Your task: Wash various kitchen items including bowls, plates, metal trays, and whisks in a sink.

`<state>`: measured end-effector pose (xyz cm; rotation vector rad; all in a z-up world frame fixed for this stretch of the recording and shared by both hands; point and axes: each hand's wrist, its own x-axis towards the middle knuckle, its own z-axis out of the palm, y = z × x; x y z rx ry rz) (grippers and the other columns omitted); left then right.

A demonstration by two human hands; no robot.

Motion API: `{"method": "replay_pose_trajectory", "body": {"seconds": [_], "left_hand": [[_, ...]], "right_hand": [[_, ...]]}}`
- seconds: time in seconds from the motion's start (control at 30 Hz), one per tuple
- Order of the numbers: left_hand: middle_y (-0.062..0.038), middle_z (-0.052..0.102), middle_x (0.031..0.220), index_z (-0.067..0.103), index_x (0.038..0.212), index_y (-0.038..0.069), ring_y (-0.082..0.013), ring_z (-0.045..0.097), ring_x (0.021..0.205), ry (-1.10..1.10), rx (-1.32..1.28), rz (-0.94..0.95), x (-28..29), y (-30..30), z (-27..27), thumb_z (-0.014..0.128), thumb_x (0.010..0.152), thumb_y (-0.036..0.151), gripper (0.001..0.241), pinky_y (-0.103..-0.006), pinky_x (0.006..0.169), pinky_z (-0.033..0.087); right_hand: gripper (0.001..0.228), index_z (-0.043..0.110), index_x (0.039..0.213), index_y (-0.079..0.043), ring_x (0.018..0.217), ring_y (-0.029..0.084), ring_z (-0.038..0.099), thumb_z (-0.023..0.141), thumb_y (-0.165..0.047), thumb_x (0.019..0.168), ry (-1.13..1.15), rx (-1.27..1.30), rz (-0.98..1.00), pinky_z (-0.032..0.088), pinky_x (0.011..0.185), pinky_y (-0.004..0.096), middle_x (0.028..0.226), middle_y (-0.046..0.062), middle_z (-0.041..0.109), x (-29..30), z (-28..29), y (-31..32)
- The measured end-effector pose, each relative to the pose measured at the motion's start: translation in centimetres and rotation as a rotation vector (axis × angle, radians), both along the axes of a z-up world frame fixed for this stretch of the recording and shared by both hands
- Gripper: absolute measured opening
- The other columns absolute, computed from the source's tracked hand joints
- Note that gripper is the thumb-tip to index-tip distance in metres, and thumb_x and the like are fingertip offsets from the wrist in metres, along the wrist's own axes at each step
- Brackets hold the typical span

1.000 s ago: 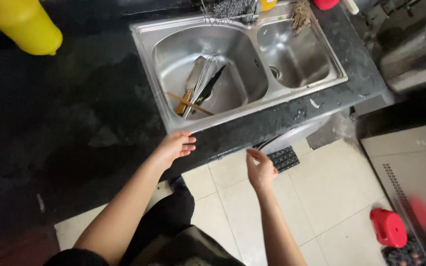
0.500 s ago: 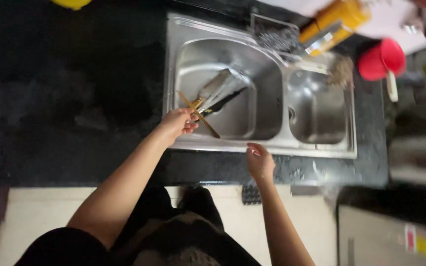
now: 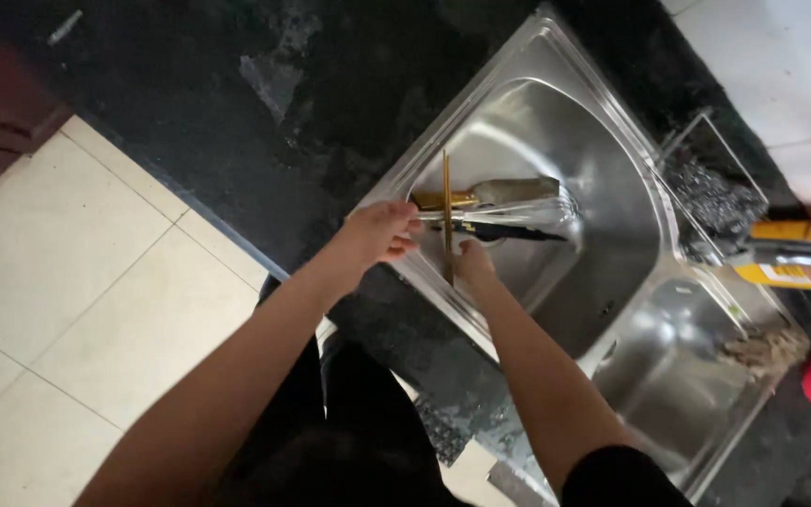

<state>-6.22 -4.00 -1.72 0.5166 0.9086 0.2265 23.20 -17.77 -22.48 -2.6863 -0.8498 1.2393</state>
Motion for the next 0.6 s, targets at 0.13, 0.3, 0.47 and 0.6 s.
{"method": "replay_pose_trajectory", "body": {"seconds": [0.13, 0.3, 0.47, 0.6], "left_hand": [[-0.016, 0.073, 0.134, 0.058, 0.149, 0.015, -0.0352, 0.076, 0.110, 0.007, 0.089, 0.045, -0.6, -2.5, 2.4, 0.060, 0.102, 0.032, 0.050, -0.0468, 0.096, 0.059], [-0.013, 0.076, 0.129, 0.059, 0.145, 0.012, -0.0294, 0.079, 0.100, 0.099, 0.122, 0.091, -0.8, -4.1, 1.6, 0.060, 0.100, 0.021, 0.046, -0.0431, 0.092, 0.061], [-0.012, 0.076, 0.124, 0.060, 0.145, 0.004, -0.0264, 0.075, 0.109, -0.080, 0.087, 0.253, -1.2, -4.9, -0.3, 0.055, 0.104, 0.028, 0.048, -0.0360, 0.100, 0.056], [-0.008, 0.075, 0.130, 0.057, 0.145, 0.008, -0.0218, 0.077, 0.103, -0.005, 0.061, 0.169, 2.2, -4.8, 0.6, 0.053, 0.103, 0.029, 0.047, -0.0311, 0.091, 0.060]], "right_hand": [[0.077, 0.059, 0.138, 0.002, 0.127, 0.042, 0.064, 0.076, -0.052, 0.086, -0.035, -0.117, 0.176, 0.057, 0.102, 0.056, 0.135, 0.024, 0.067, -0.4, -2.5, 2.4], [0.048, 0.078, 0.109, 0.000, 0.113, 0.044, 0.071, 0.070, -0.040, 0.083, -0.027, -0.044, 0.266, 0.059, 0.099, 0.056, 0.109, 0.022, 0.077, -0.8, -0.9, 1.9], [0.038, 0.072, 0.105, 0.001, 0.072, 0.030, 0.078, 0.058, -0.034, 0.101, 0.160, 0.081, -0.278, 0.065, 0.068, 0.044, 0.090, 0.019, 0.078, 2.1, 3.1, -1.8], [0.025, 0.060, 0.111, -0.002, 0.043, 0.020, 0.041, 0.048, -0.020, 0.099, 0.368, 0.253, -1.166, 0.032, 0.039, 0.034, 0.095, 0.022, 0.074, 7.9, -3.4, -4.4]]}}
